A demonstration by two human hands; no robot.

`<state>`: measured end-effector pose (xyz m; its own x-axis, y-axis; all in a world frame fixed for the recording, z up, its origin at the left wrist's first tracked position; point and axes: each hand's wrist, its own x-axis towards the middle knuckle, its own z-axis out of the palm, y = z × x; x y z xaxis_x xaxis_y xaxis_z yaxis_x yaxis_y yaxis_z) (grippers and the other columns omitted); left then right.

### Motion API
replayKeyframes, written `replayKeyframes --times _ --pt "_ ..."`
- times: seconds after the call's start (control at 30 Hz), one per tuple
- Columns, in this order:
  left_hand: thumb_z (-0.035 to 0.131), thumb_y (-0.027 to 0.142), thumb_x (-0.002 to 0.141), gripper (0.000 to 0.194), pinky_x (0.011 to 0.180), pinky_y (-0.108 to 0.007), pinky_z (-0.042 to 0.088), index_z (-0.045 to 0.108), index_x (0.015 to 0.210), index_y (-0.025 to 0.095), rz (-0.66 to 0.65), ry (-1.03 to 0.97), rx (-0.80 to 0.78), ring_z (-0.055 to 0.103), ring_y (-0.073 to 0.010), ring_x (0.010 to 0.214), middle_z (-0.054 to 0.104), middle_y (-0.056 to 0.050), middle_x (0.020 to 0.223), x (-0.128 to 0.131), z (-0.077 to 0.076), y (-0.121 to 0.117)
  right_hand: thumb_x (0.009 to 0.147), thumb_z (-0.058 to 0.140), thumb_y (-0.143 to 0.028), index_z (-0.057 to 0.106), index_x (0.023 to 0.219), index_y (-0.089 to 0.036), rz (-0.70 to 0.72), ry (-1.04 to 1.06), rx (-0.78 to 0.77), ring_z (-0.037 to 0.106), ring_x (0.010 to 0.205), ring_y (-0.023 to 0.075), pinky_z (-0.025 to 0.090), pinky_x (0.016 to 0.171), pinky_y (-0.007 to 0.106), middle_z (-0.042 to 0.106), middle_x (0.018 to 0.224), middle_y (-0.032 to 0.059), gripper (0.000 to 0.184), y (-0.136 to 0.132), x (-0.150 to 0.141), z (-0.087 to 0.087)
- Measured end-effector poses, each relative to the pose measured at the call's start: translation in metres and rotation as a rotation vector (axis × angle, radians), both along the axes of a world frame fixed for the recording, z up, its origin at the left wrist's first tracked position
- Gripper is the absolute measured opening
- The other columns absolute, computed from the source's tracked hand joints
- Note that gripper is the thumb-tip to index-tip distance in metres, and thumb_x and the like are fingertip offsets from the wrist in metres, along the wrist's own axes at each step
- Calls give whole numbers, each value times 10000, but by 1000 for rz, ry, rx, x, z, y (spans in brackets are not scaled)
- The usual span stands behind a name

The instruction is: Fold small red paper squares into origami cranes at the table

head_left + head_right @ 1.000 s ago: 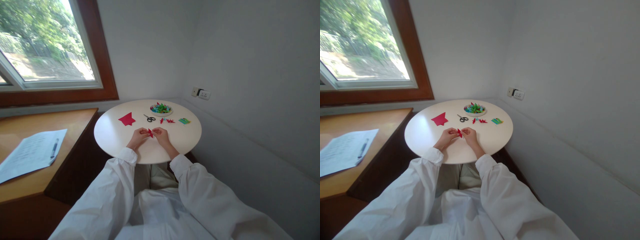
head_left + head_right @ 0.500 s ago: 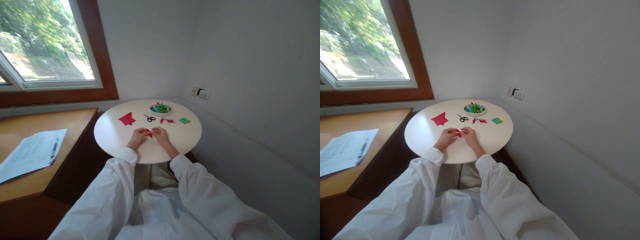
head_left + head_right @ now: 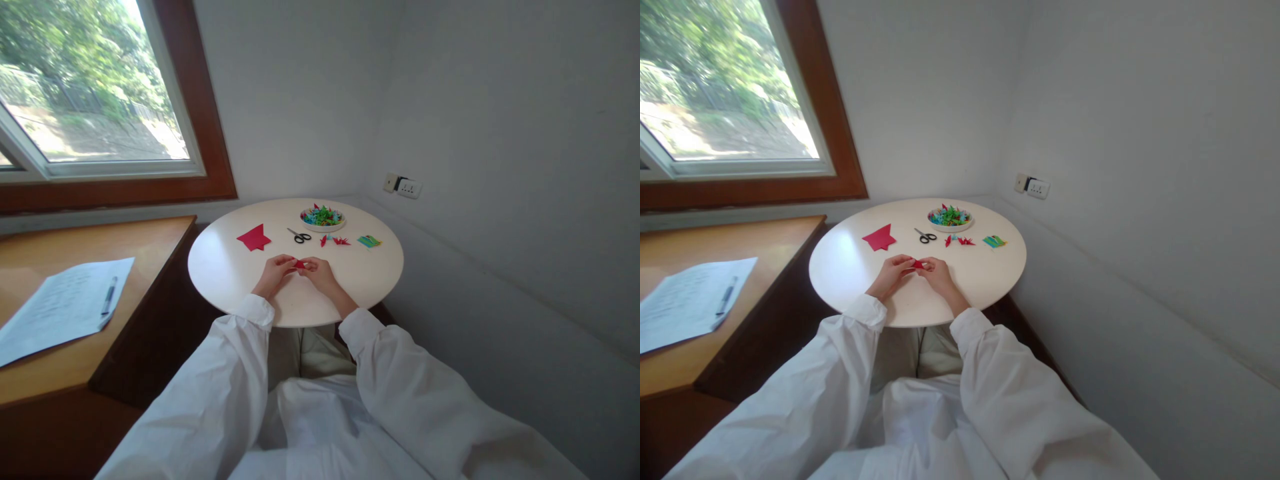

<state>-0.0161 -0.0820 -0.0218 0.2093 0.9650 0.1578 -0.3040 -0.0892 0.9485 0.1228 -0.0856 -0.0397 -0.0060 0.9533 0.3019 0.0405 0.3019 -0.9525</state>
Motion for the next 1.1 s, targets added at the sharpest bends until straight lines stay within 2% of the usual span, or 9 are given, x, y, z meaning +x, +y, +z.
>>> replayKeyframes --times 0.17,0.47,0.63,0.83,1.1 --pt "724 262 587 185 708 -300 462 615 664 134 24 -16 -38 614 -140 646 658 -38 673 -1 0 1 589 676 -247 632 677 -157 6 -12 10 594 596 136 466 614 276 654 610 6 133 1 0 -2" --pt "758 248 546 226 731 -318 472 585 638 135 25 -17 -52 626 -140 639 655 -35 648 -2 -2 3 643 621 -390 594 643 -165 -43 -16 48 566 563 130 444 593 268 623 573 7 226 6 2 -5" --pt "756 241 549 220 751 -327 480 586 619 121 -16 -16 -59 634 -145 651 652 -43 642 -1 -2 2 648 606 -400 572 626 -168 -56 -18 66 555 557 127 441 588 263 610 575 5 235 6 3 -6" --pt "755 250 557 237 749 -320 483 621 688 105 -41 -4 -44 629 -138 640 659 -47 662 1 -2 1 638 612 -372 564 590 -171 -52 -45 77 537 533 121 431 571 260 595 548 -6 212 2 2 -3" --pt "762 281 552 258 710 -310 479 622 692 117 6 35 -8 633 -144 619 661 -41 618 0 -6 4 670 581 -360 571 583 -171 -78 -57 63 541 514 122 432 551 254 595 526 1 208 3 2 -3"
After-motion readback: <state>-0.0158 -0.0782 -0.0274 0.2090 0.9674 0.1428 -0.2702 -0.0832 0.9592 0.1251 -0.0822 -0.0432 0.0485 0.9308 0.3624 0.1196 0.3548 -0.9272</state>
